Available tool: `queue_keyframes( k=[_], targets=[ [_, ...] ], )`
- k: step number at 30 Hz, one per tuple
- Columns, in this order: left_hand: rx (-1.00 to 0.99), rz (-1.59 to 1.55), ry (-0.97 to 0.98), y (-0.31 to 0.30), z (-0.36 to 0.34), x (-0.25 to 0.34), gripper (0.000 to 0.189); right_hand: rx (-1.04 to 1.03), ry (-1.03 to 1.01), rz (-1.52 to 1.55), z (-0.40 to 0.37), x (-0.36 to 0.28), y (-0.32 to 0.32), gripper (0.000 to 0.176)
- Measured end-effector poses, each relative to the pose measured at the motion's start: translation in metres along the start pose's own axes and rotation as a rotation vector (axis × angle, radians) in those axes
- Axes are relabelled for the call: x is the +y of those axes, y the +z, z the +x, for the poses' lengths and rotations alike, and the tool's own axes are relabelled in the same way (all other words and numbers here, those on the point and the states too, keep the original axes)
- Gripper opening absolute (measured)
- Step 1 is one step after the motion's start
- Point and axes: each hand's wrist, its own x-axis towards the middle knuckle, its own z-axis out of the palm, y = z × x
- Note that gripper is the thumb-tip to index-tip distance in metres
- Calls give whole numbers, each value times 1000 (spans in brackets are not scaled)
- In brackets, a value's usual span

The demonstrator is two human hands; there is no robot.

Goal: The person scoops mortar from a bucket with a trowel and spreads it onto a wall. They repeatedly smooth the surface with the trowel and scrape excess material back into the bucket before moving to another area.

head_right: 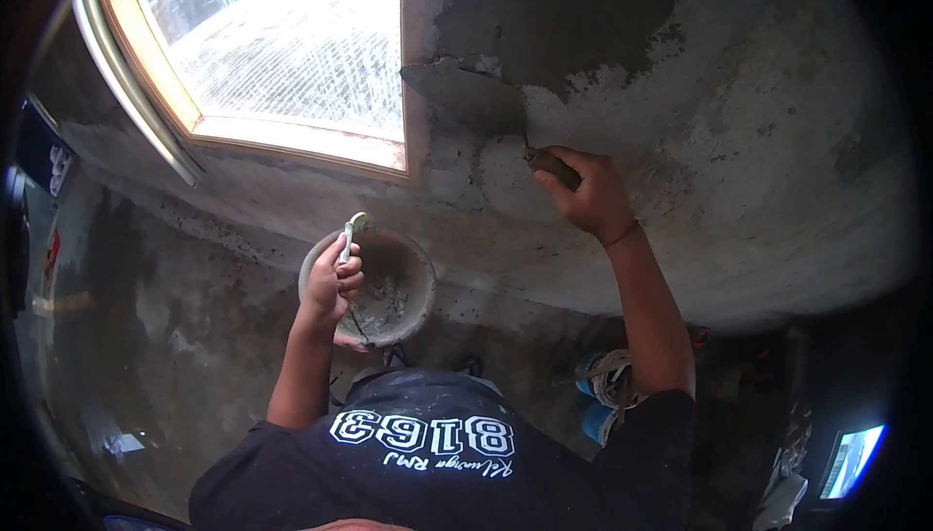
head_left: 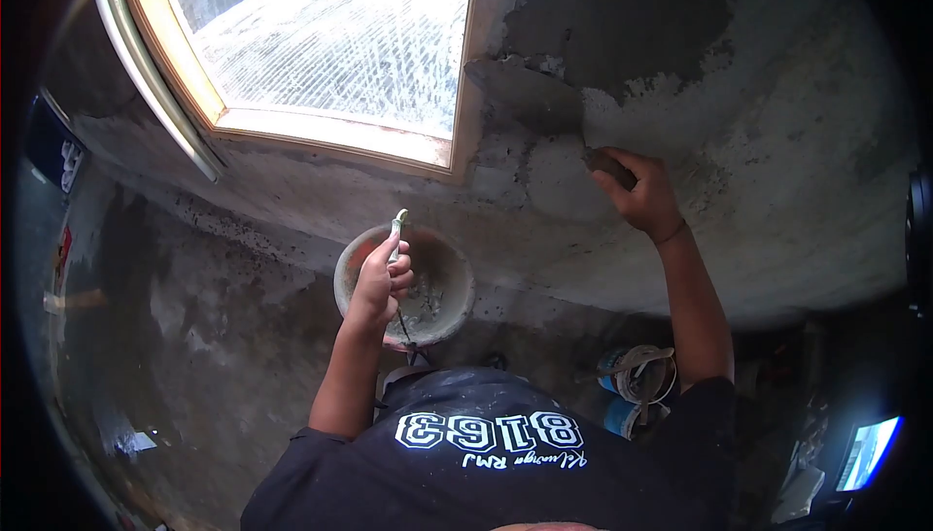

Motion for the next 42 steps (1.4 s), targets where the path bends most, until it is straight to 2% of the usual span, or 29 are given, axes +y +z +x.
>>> queue_keyframes(
  k=[2, 4, 7, 10, 17, 19, 23, 29, 36, 38, 42],
  targets=[
    [9, 1, -3, 4, 2, -1, 26, -10, 21, 22, 0, -3, -4, 35],
    [4, 2, -7, 6, 3, -3, 26, -83, 176, 73, -1, -10, -10, 37],
    [-1, -3, -11, 4, 4, -4, 26, -126, 298, 59, -6, -20, -23, 38],
    [-4, -10, -18, 1, 8, -6, 25, -149, 344, -6, -15, -16, -39, 40],
    [-4, -6, -20, -1, 7, -10, 25, -130, 347, -18, -59, -16, -45, 41],
    [-9, -10, -23, 0, 9, -9, 25, 8, 164, -72, -64, -25, -29, 41],
    [-31, 9, -32, 1, 11, -10, 25, 59, 121, -31, -52, -42, 5, 44],
    [-34, 6, -38, 1, 12, -9, 25, 100, 132, -27, -31, -36, 26, 44],
    [-29, 17, -51, -5, 18, -11, 25, 180, 133, -19, -43, -13, 27, 46],
    [-51, 15, -39, -7, 19, -12, 25, 164, 232, 5, -51, -10, 27, 45],
    [-54, 17, -43, -9, 19, -11, 24, 192, 269, -14, -75, -13, 34, 43]
  ],
)
